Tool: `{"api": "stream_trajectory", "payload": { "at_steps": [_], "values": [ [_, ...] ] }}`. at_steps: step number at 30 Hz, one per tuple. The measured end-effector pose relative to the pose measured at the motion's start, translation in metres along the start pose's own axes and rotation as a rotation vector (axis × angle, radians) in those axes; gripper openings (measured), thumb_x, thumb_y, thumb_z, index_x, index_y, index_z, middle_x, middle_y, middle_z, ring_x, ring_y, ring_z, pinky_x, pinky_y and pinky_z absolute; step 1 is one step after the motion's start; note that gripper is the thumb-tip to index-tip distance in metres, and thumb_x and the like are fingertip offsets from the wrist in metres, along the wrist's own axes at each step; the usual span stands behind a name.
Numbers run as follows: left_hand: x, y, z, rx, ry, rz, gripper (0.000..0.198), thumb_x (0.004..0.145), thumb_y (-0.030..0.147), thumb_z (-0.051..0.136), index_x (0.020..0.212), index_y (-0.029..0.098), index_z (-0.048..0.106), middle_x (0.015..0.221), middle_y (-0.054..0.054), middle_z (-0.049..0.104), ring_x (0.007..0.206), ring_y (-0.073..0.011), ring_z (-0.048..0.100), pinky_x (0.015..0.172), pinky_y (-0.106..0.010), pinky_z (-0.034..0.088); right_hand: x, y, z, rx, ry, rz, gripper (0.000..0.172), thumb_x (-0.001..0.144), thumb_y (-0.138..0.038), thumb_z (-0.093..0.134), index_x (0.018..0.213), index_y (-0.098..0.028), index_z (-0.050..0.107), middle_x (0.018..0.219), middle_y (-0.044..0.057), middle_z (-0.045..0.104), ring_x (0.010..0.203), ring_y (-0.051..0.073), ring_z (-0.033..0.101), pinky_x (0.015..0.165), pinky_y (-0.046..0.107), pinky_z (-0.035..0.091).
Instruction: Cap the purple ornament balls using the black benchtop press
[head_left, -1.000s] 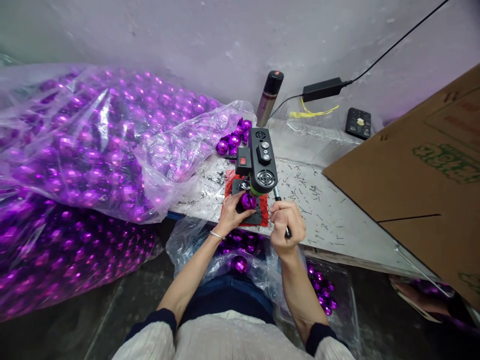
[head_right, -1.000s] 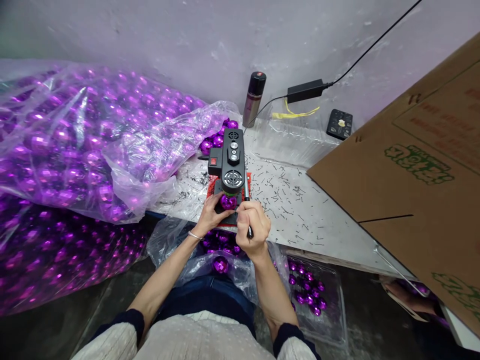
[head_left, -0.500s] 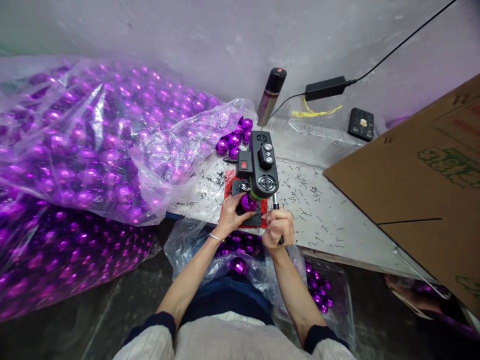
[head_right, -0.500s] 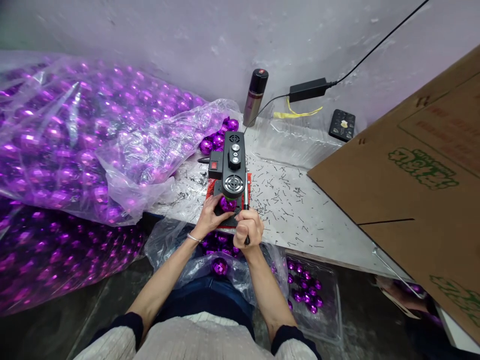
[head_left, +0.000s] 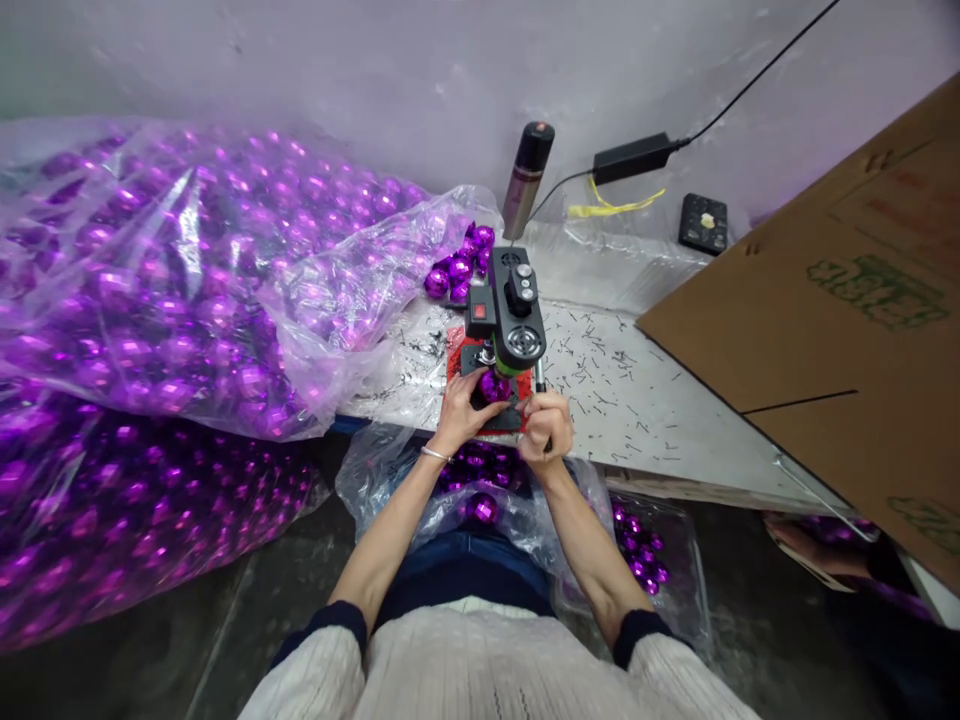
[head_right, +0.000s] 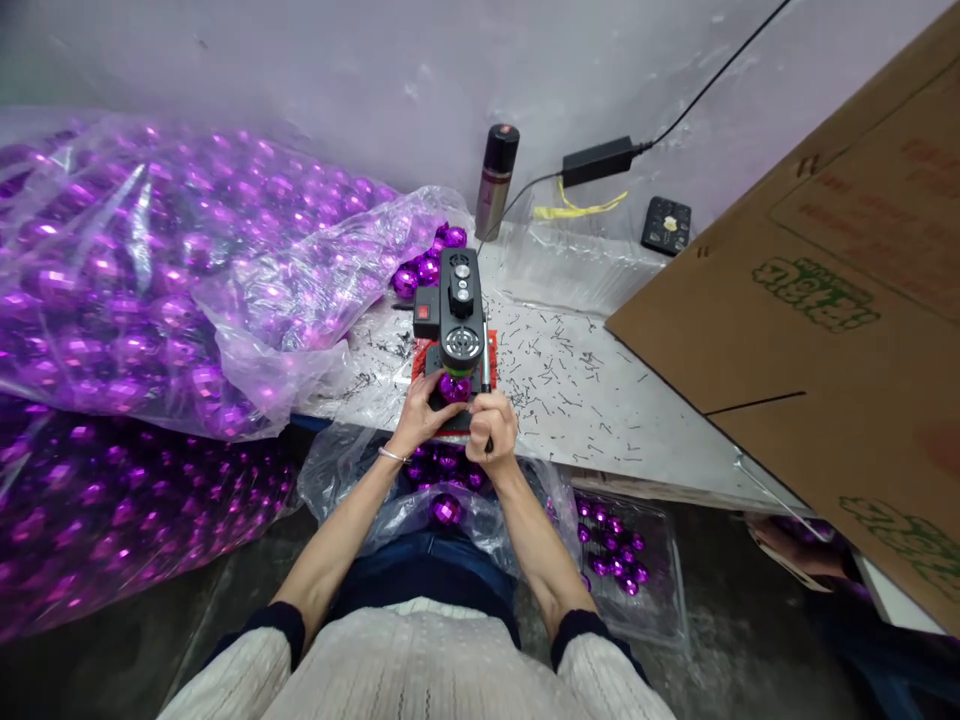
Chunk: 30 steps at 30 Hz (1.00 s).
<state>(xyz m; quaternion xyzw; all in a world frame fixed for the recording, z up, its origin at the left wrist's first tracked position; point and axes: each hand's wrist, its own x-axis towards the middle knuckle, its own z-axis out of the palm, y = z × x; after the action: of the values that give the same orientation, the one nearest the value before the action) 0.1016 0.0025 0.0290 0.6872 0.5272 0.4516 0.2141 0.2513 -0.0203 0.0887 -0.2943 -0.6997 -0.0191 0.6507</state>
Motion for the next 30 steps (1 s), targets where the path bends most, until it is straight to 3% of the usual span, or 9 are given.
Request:
{"api": "stream_trajectory", "payload": {
  "at_steps": [6,12,14,17,18,22,25,27,30],
  "values": [
    [-0.005,0.004,-0.006,-0.126,0.003,-0.052,0.076,0.077,0.059,0.082,0.136,0.017,0.06,0.131,-0.016,0.071,0.123,-0.0302,0.067,0.108,-0.047,0.052,0.059,-0.034,-0.007,-0.026,0.021,0.266,0.033,0.103,-0.025,0.042,0.071,-0.022,0.051,0.069,-0.001,0.053,0.069,0.013,0.06,0.066,0.031,0.049],
    [-0.066,0.011,-0.04,-0.148,0.063,-0.101,0.073,0.081,0.065,0.075,0.135,0.018,0.062,0.132,-0.014,0.071,0.122,-0.0284,0.069,0.108,-0.043,0.054,0.077,-0.034,-0.009,0.019,-0.011,0.283,0.026,0.103,-0.038,0.049,0.084,-0.023,0.06,0.08,0.0,0.057,0.08,0.015,0.064,0.076,0.034,0.056],
    [-0.093,0.008,-0.049,-0.112,-0.009,-0.144,0.071,0.079,0.064,0.077,0.132,0.019,0.064,0.128,-0.013,0.073,0.118,-0.0288,0.071,0.105,-0.042,0.057,0.064,-0.031,-0.015,0.03,-0.028,0.296,0.023,0.096,-0.047,0.061,0.106,-0.025,0.061,0.102,0.004,0.061,0.091,0.018,0.066,0.079,0.037,0.059],
    [-0.127,-0.001,-0.053,-0.046,-0.115,-0.246,0.068,0.082,0.059,0.077,0.138,0.022,0.061,0.131,-0.012,0.072,0.113,-0.0268,0.073,0.101,-0.04,0.059,0.026,-0.037,-0.034,-0.031,-0.069,0.396,0.06,0.089,-0.05,0.072,0.139,-0.029,0.048,0.128,0.009,0.056,0.082,0.016,0.067,0.07,0.035,0.06],
    [-0.135,-0.004,-0.051,-0.029,-0.136,-0.277,0.069,0.084,0.057,0.076,0.141,0.022,0.057,0.132,-0.012,0.072,0.11,-0.0256,0.074,0.099,-0.039,0.06,0.009,-0.041,-0.043,-0.05,-0.102,0.427,0.057,0.092,-0.044,0.068,0.142,-0.029,0.046,0.127,0.009,0.059,0.076,0.014,0.066,0.067,0.033,0.06],
    [-0.145,-0.016,-0.04,0.049,-0.203,-0.408,0.069,0.091,0.05,0.07,0.148,0.018,0.048,0.123,-0.014,0.074,0.093,-0.0228,0.077,0.091,-0.037,0.061,-0.066,-0.066,-0.074,0.016,-0.639,0.37,0.039,0.095,-0.039,0.064,0.131,-0.025,0.061,0.109,0.009,0.072,0.087,0.02,0.071,0.079,0.036,0.063],
    [-0.142,-0.023,-0.034,0.123,-0.35,-0.483,0.073,0.092,0.05,0.068,0.152,0.015,0.043,0.126,-0.018,0.073,0.107,-0.0292,0.075,0.096,-0.042,0.058,-0.116,-0.078,-0.08,-0.003,-0.986,0.452,0.043,0.094,-0.043,0.064,0.133,-0.025,0.061,0.121,0.013,0.07,0.109,0.025,0.07,0.09,0.042,0.064],
    [-0.142,-0.028,-0.032,0.101,-0.499,-0.494,0.073,0.093,0.053,0.064,0.152,0.016,0.044,0.131,-0.019,0.071,0.117,-0.0323,0.072,0.1,-0.044,0.055,-0.139,-0.081,-0.076,-0.023,-1.116,0.568,0.049,0.094,-0.044,0.064,0.138,-0.026,0.058,0.131,0.015,0.066,0.119,0.028,0.067,0.097,0.048,0.062],
    [-0.148,-0.034,-0.03,-0.062,-0.72,-0.517,0.064,0.097,0.06,0.051,0.145,0.018,0.057,0.136,-0.017,0.07,0.126,-0.0303,0.068,0.108,-0.044,0.052,-0.157,-0.082,-0.067,0.044,-1.17,0.778,0.054,0.09,-0.045,0.068,0.14,-0.026,0.057,0.137,0.016,0.063,0.126,0.03,0.064,0.105,0.052,0.057]
  ]
}}
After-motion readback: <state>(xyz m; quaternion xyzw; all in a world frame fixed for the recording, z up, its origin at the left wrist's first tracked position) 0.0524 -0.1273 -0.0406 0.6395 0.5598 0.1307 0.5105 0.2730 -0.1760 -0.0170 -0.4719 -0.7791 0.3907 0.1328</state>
